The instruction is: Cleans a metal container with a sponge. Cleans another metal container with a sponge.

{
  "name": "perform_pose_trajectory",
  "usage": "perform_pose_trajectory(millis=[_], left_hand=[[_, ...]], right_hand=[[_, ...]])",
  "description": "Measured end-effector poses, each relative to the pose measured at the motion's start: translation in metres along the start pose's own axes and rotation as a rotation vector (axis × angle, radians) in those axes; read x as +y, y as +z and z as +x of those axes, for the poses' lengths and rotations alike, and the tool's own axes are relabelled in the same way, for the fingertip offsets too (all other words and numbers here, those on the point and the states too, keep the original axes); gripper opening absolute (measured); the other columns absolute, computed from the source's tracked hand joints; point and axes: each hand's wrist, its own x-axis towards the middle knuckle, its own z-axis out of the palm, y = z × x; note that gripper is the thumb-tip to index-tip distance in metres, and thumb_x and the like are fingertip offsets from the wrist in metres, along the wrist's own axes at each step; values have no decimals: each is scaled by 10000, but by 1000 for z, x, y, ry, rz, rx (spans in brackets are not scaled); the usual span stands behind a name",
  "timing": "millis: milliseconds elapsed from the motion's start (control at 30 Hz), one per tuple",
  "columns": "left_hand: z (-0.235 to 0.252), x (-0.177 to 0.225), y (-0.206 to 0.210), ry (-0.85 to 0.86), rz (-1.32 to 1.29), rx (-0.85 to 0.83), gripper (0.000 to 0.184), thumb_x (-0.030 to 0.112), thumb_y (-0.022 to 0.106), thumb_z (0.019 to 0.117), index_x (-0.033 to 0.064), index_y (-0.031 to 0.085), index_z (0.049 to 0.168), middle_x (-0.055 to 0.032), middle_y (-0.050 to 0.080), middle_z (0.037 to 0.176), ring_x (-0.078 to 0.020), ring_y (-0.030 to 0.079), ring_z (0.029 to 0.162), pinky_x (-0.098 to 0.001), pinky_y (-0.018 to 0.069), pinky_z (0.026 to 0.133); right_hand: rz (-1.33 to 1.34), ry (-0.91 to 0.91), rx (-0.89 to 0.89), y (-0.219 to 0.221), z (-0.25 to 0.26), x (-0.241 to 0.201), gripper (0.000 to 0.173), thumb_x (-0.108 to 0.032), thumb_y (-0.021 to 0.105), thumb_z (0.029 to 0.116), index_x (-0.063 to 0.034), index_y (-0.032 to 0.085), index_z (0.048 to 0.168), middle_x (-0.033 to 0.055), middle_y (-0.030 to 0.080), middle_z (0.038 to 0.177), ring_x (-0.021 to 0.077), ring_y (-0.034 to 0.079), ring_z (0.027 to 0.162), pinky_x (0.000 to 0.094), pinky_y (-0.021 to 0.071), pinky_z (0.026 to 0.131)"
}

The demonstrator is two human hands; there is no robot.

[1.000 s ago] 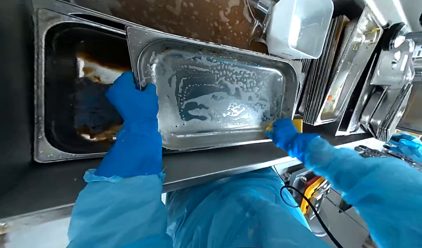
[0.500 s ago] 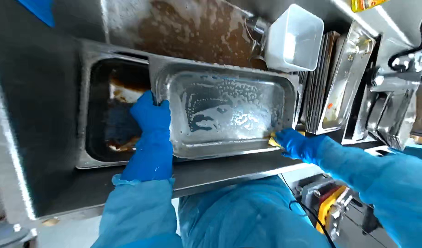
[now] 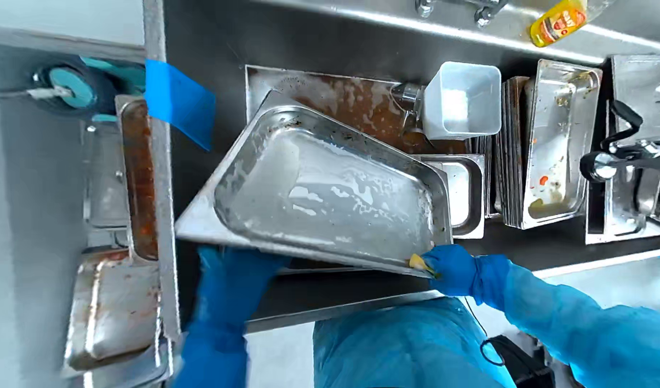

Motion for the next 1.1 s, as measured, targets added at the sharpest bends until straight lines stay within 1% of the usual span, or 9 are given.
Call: perform_pose_trajectory(millis=[67,167,300,400,500,667,833,1000,1100], left_hand=[[-37,-63,57,-4,7,-33,1059,838,640,739,304,307,1592,-69,517,1537,-359,576,1330,-633,540,964],[-59,-116,137,118,515,115,1093,430,751,853,96,88,1656,-142,319,1662,-239,502,1415,-435,526,1076],[3,-124,133,8,567,686,962,180,784,875,120,200,1637,-168,428,1583,-252,482,1417,-451,448,1147],[44,-123,92,-128,618,712,664,26,704,893,22,435,1499,-257,577,1381,-357,601,1241,-564,523,1016],[72,-124,59,-149,772,705,462,34,743,866,-11,613,1307,-242,675,1205,-359,666,1117,-586,551,947],[108,-117,22,-101,1141,674,300,262,696,942,14,719,1111,-217,728,1079,-382,686,1082,-628,509,969],[118,-119,7,-68,1286,674,400,339,593,1007,11,669,1223,-219,710,1161,-375,676,1132,-601,504,999],[119,-116,-1,-69,1367,775,495,497,509,1027,43,705,998,-161,728,975,-333,707,971,-576,534,857],[126,-111,-5,-145,1164,672,529,488,486,1060,10,713,1046,-213,720,977,-370,699,983,-604,523,884]], right_hand=[[54,56,138,-7,4,-28,433,-312,684,924,-8,687,1234,197,713,1193,366,681,1130,573,542,934],[132,117,235,-10,31,-81,413,-303,717,897,-32,701,1208,183,722,1163,368,695,1091,590,562,862],[227,183,144,10,62,-133,473,-382,651,946,-48,662,1281,179,689,1238,362,658,1173,586,555,911],[294,79,194,35,94,-124,555,-522,560,1014,-60,652,1306,172,675,1275,340,641,1213,547,544,983],[533,-15,168,43,137,-97,510,-459,540,1047,-118,611,1419,142,672,1295,291,638,1218,533,515,1042],[514,237,368,17,189,-58,501,-360,724,925,-232,604,1395,65,698,1266,253,684,1137,548,563,966],[311,15,570,9,260,-81,451,-296,717,920,-172,680,1352,84,634,1408,283,570,1324,496,466,1113],[359,55,361,30,270,-122,384,-273,649,966,-159,694,1330,73,602,1454,272,531,1373,506,449,1133],[475,27,331,42,260,-124,298,-206,634,983,-91,738,1238,111,655,1362,273,569,1325,492,446,1133]])
